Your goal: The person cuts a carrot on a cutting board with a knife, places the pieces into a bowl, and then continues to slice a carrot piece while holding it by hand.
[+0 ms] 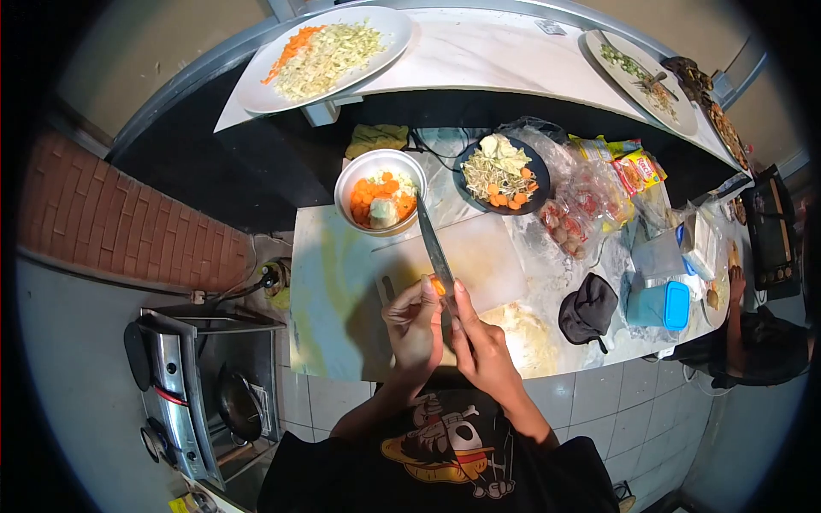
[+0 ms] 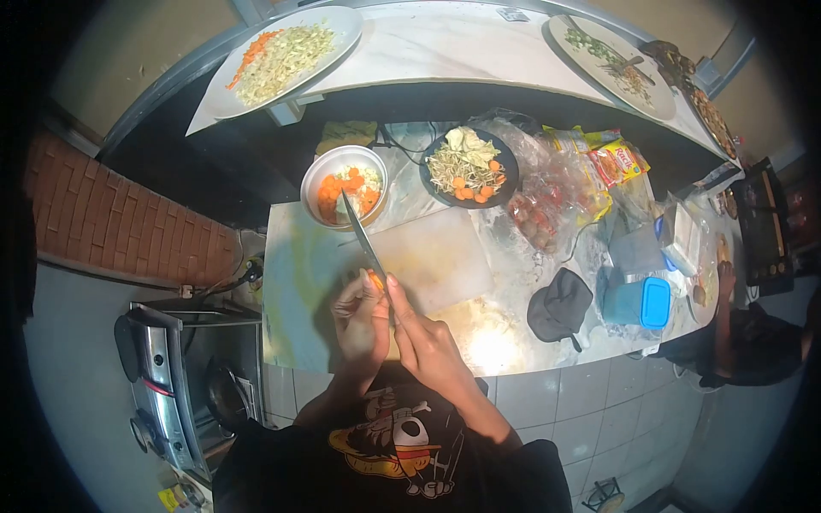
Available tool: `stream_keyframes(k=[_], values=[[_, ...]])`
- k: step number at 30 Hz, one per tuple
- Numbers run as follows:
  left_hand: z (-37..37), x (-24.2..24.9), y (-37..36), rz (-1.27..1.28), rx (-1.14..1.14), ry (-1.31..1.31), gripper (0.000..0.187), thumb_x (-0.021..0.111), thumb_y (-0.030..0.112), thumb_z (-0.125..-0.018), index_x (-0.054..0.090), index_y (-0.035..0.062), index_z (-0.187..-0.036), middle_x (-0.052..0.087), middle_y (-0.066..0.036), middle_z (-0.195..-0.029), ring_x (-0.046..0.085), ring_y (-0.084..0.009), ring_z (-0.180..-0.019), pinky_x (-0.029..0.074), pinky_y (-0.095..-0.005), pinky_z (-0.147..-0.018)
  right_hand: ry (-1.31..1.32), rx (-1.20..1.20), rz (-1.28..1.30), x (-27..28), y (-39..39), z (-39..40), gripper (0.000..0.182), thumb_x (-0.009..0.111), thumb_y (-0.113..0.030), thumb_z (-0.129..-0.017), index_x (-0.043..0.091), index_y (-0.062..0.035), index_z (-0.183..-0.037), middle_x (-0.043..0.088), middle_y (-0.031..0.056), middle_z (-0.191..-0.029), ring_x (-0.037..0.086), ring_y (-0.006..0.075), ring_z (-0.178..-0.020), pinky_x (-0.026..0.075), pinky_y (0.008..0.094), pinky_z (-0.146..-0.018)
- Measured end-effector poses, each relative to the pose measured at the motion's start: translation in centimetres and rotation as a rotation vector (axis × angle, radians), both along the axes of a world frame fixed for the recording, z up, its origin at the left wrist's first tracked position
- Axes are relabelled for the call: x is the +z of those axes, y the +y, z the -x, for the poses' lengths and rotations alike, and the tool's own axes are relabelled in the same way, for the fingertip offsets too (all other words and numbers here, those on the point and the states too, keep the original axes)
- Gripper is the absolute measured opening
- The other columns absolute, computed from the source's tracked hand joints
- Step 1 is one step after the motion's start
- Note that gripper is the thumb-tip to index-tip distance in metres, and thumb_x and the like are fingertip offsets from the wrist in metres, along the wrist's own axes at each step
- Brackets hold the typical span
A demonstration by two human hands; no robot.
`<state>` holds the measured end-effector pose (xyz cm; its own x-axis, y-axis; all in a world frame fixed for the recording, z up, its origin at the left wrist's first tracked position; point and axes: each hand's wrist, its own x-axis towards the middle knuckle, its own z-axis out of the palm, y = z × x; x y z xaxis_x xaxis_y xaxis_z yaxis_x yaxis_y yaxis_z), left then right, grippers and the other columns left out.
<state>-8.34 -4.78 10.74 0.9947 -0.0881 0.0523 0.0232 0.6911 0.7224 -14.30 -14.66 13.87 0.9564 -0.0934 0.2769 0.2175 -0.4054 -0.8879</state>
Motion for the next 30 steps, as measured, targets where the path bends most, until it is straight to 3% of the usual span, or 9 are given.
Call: stream_keyframes(k=[9, 11, 14, 16, 17, 19, 23, 25, 30], values=[[0.5, 0.7, 2.7, 0.089, 0.097, 0.048, 0.018, 0.056, 0.008, -0.098, 0.066, -0.0055, -0.104, 0.069, -0.009, -0.094, 0.061, -0.0108, -0.084, 0.051, -0.0269, -0.078, -0.015, 0.105, 0.028, 1.3, 2.2, -0.4, 0.061, 0.053, 0.005, -0.089, 0.035, -0.0035, -0.147, 0.064, 0.0278, -0.087, 0.064, 0.0391, -0.068, 0.05, 0.0392, -0.062], [0.3, 0.8, 5.0, -0.236, 0.144, -0.074, 0.016, 0.06, 0.004, -0.094, 0.066, -0.0052, -0.106, 0.07, -0.01, -0.095, 0.064, -0.0114, -0.084, 0.052, -0.0267, -0.078, -0.016, 0.175, 0.033, 2.1, 2.7, -0.8, 0.061, 0.053, 0.005, -0.089, 0.035, -0.0037, -0.146, 0.064, 0.0276, -0.087, 0.064, 0.039, -0.067, 0.05, 0.0389, -0.062], [0.9, 2.7, 8.0, -0.4, 0.27, -0.175, 0.02, 0.065, 0.0, -0.09, 0.065, -0.0052, -0.109, 0.071, -0.011, -0.095, 0.066, -0.0125, -0.086, 0.052, -0.0263, -0.08, -0.008, 0.298, 0.072, 3.3, 3.9, -1.2, 0.062, 0.052, 0.006, -0.087, 0.035, -0.0042, -0.147, 0.063, 0.026, -0.083, 0.062, 0.0382, -0.065, 0.05, 0.038, -0.063], [1.5, 2.4, 10.3, -0.372, 0.33, -0.165, 0.021, 0.068, -0.003, -0.087, 0.067, -0.0054, -0.108, 0.071, -0.013, -0.095, 0.067, -0.0141, -0.088, 0.053, -0.0264, -0.081, 0.021, 0.401, 0.116, 3.7, 4.9, -1.7, 0.059, 0.052, 0.004, -0.089, 0.035, -0.0005, -0.146, 0.065, 0.0224, -0.083, 0.056, 0.0217, -0.053, 0.048, 0.0281, -0.06], [1.9, 2.7, 11.4, -0.454, 0.348, -0.15, 0.019, 0.068, -0.002, -0.087, 0.068, -0.0054, -0.105, 0.072, -0.012, -0.094, 0.066, -0.0142, -0.087, 0.053, -0.0266, -0.08, 0.018, 0.447, 0.116, 4.0, 5.7, -1.8, 0.059, 0.052, 0.004, -0.089, 0.035, -0.0005, -0.146, 0.065, 0.0224, -0.083, 0.056, 0.0217, -0.053, 0.048, 0.0281, -0.06], [2.5, 3.7, 13.4, -0.57, 0.385, -0.127, 0.016, 0.07, -0.001, -0.085, 0.071, -0.0051, -0.1, 0.072, -0.012, -0.093, 0.066, -0.0145, -0.085, 0.053, -0.0269, -0.077, 0.073, 0.541, 0.107, 4.5, 7.1, -2.0, 0.065, 0.051, 0.008, -0.085, 0.036, -0.0049, -0.147, 0.062, 0.0243, -0.079, 0.058, 0.0368, -0.06, 0.049, 0.0375, -0.061], [4.4, 3.6, 16.7, -0.603, 0.531, -0.096, 0.013, 0.071, 0.001, -0.085, 0.071, -0.005, -0.097, 0.071, -0.01, -0.085, 0.064, -0.0134, -0.077, 0.052, -0.0271, -0.074, 0.047, 0.711, 0.098, 3.6, 10.1, -2.3, 0.067, 0.052, 0.009, -0.084, 0.034, -0.0048, -0.147, 0.064, 0.0238, -0.084, 0.057, 0.0359, -0.059, 0.048, 0.0389, -0.059], [5.5, 3.5, 18.1, -0.548, 0.579, -0.072, 0.012, 0.07, 0.002, -0.086, 0.071, -0.0056, -0.095, 0.071, -0.01, -0.085, 0.064, -0.0132, -0.076, 0.052, -0.0276, -0.073, 0.002, 0.744, 0.089, 3.6, 11.8, -2.2, 0.056, 0.049, 0.004, -0.091, 0.035, -0.0006, -0.145, 0.063, 0.0207, -0.079, 0.054, 0.0225, -0.051, 0.046, 0.03, -0.056], [8.4, 4.7, 20.3, -0.418, 0.726, 0.025, 0.014, 0.069, 0.005, -0.088, 0.072, -0.0062, -0.096, 0.072, -0.011, -0.085, 0.065, -0.0124, -0.075, 0.053, -0.0268, -0.072, -0.108, 0.838, 0.081, 3.1, 16.0, -1.4, 0.057, 0.048, 0.003, -0.092, 0.033, -0.0023, -0.147, 0.06, 0.0174, -0.073, 0.054, 0.0206, -0.051, 0.046, 0.0297, -0.054]])
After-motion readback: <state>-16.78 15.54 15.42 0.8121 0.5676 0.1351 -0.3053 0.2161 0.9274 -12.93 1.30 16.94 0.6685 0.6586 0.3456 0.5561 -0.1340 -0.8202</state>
